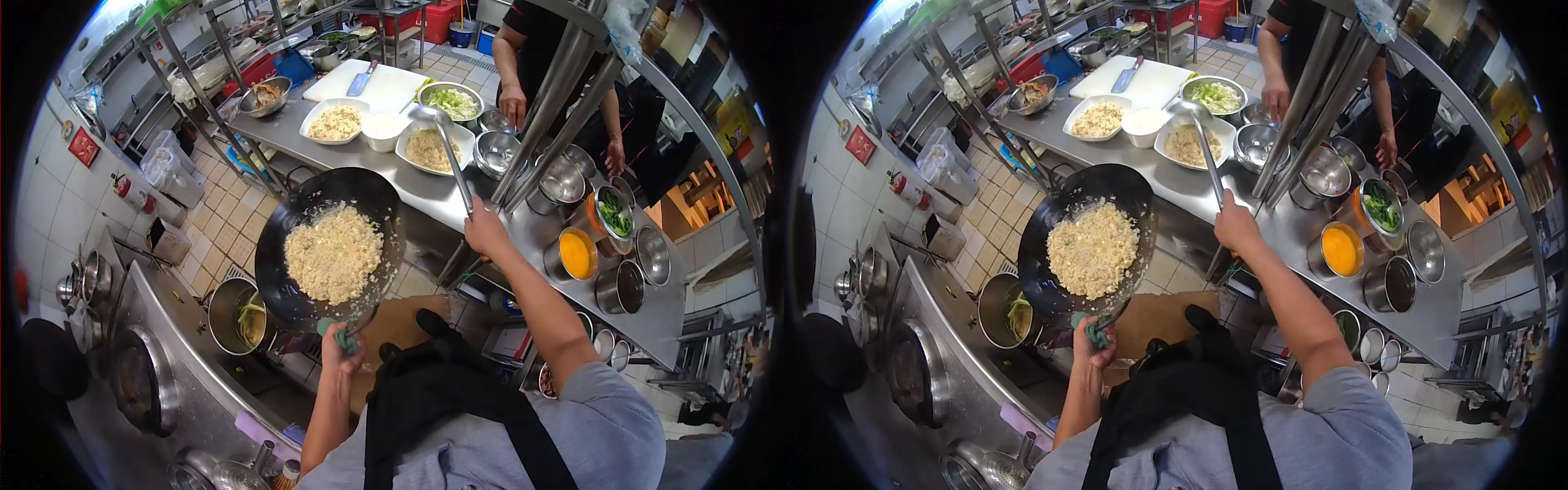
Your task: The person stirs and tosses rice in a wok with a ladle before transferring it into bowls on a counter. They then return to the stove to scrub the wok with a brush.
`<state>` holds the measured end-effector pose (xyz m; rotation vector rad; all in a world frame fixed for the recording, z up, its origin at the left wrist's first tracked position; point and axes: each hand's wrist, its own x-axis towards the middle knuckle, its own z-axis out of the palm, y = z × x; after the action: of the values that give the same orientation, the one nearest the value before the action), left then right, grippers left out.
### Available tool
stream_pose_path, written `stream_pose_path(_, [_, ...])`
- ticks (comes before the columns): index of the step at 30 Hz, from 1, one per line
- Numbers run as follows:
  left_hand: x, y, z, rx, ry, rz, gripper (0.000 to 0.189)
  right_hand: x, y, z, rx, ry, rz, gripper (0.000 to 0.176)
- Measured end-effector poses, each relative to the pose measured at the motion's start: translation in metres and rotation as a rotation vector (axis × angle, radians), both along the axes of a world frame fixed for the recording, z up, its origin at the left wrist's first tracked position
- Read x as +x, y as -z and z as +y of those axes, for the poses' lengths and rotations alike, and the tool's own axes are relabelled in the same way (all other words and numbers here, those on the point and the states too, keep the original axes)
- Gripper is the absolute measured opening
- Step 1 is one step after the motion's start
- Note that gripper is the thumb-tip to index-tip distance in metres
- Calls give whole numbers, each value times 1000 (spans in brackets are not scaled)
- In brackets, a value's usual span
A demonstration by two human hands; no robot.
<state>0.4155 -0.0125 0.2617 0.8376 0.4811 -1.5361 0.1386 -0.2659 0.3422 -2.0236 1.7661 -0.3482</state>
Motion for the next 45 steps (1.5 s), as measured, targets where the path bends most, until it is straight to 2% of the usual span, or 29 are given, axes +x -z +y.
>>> stream_pose_path(1, [6,4,-1,7,-5,2,10,10,1,9,7,-5,2,41])
stream_pose_path(3, [17,2,-12,28,-40,-4,10,26,9,38,-24,8,-335,38])
stream_pose_path(5, [34,13,-22,67,-95,101,13,47,49,77,137,-37,-499,35])
stream_pose_path(7, [40,-5,-36,82,-151,79,14,63,78,139,314,-102,-562,29])
stream_pose_path(9, [55,-4,-53,44,-177,45,14,65,99,169,242,-326,-597,30])
stream_pose_path(10, [65,-1,-63,5,-200,14,14,68,103,163,246,-355,-596,30])
stream_pose_path(12, [97,21,-93,-2,-228,-24,12,77,94,156,206,-384,-402,35])
stream_pose_path(15, [100,22,-109,5,-329,-25,11,78,74,140,225,-400,-341,38])
stream_pose_path(16, [86,28,-86,-35,-300,-10,11,65,72,133,290,-403,-267,36])
stream_pose_path(17, [65,41,-47,-73,-273,3,11,46,69,134,191,-412,-294,35])
stream_pose_path(18, [34,28,-11,-23,-209,-140,10,28,62,133,85,-420,-324,33])
stream_pose_path(19, [4,2,20,32,-143,-282,10,13,50,129,134,-401,-268,33])
stream_pose_path(21, [-23,-16,44,95,-164,-190,9,0,29,126,189,-384,-208,32])
stream_pose_path(24, [22,4,2,-42,-195,-99,10,14,7,106,206,-421,-208,29])
stream_pose_path(25, [47,16,-23,-91,-233,15,10,27,-8,101,195,-427,-209,29])
stream_pose_path(26, [66,17,-46,-58,-218,8,10,40,-27,103,172,-437,-287,29])
stream_pose_path(28, [88,-3,-80,-106,-269,-60,11,58,-43,99,155,-469,-434,40])
stream_pose_path(29, [100,-1,-90,-86,-274,-52,10,66,-52,98,244,-428,-453,45])
stream_pose_path(31, [100,-23,-91,-39,-281,-101,11,81,-71,104,262,-381,-463,49])
stream_pose_path(33, [80,-9,-62,-130,-164,-270,13,90,-69,108,273,-405,-447,52])
stream_pose_path(34, [55,-14,-47,-37,-241,-317,12,94,-62,113,162,-428,-388,53])
stream_pose_path(35, [36,19,-29,-24,-243,-426,12,97,-52,120,53,-446,-327,54])
stream_pose_path(36, [18,23,-15,-17,-239,-465,13,101,-14,125,-102,-492,-343,57])
stream_pose_path(37, [10,29,-5,-17,-251,-463,13,103,9,134,9,-538,-242,59])
stream_pose_path(39, [4,33,6,16,-142,-460,12,130,-21,162,759,-329,-532,50])
stream_pose_path(40, [11,34,5,41,-173,-408,11,132,-18,159,768,-334,-526,50])
stream_pose_path(42, [31,34,2,103,-106,-287,10,125,-7,150,1527,-100,-1039,38])
stream_pose_path(43, [38,34,3,110,-63,-218,10,117,-5,150,1535,-94,-1032,38])
stream_pose_path(45, [37,56,21,130,-21,-116,12,91,-3,154,1757,21,-1097,11])
